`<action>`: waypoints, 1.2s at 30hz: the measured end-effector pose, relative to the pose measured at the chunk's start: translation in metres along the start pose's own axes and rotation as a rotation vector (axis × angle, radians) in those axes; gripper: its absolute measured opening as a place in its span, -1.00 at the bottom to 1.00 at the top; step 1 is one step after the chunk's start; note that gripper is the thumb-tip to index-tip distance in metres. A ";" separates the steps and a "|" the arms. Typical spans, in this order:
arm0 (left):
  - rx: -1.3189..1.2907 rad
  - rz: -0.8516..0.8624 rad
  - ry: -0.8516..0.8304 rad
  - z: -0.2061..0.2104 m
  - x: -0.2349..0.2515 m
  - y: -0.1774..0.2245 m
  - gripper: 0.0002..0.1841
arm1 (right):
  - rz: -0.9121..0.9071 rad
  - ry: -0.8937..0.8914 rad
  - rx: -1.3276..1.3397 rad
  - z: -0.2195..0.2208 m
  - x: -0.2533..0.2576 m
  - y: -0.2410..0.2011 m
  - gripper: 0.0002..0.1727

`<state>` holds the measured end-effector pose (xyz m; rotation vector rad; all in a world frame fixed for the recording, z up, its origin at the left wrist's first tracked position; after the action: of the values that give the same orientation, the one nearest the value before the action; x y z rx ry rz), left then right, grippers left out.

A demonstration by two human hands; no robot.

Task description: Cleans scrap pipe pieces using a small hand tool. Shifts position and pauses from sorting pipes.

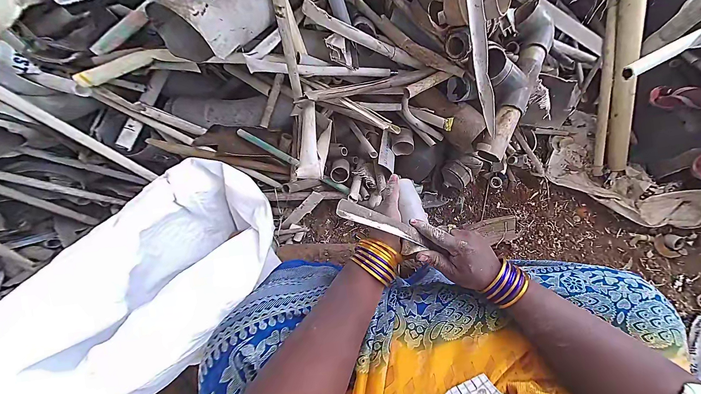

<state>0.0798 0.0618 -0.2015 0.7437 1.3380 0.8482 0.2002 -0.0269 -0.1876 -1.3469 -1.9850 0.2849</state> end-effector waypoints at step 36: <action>-0.301 -0.011 -0.035 0.002 -0.008 0.020 -0.49 | 0.492 0.077 0.338 -0.010 0.007 0.014 0.16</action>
<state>0.0799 0.0654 -0.1801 0.5125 1.1501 0.9964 0.2158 -0.0167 -0.1848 -1.5703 -1.4378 0.7478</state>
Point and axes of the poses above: each hand's wrist, its own x-axis towards the middle knuckle, its own z-axis out of the palm, y = z × x, the point moved 3 cm from there along x, towards the middle knuckle, and after that the axes turned 1 degree about y, right-handed, at the moved point
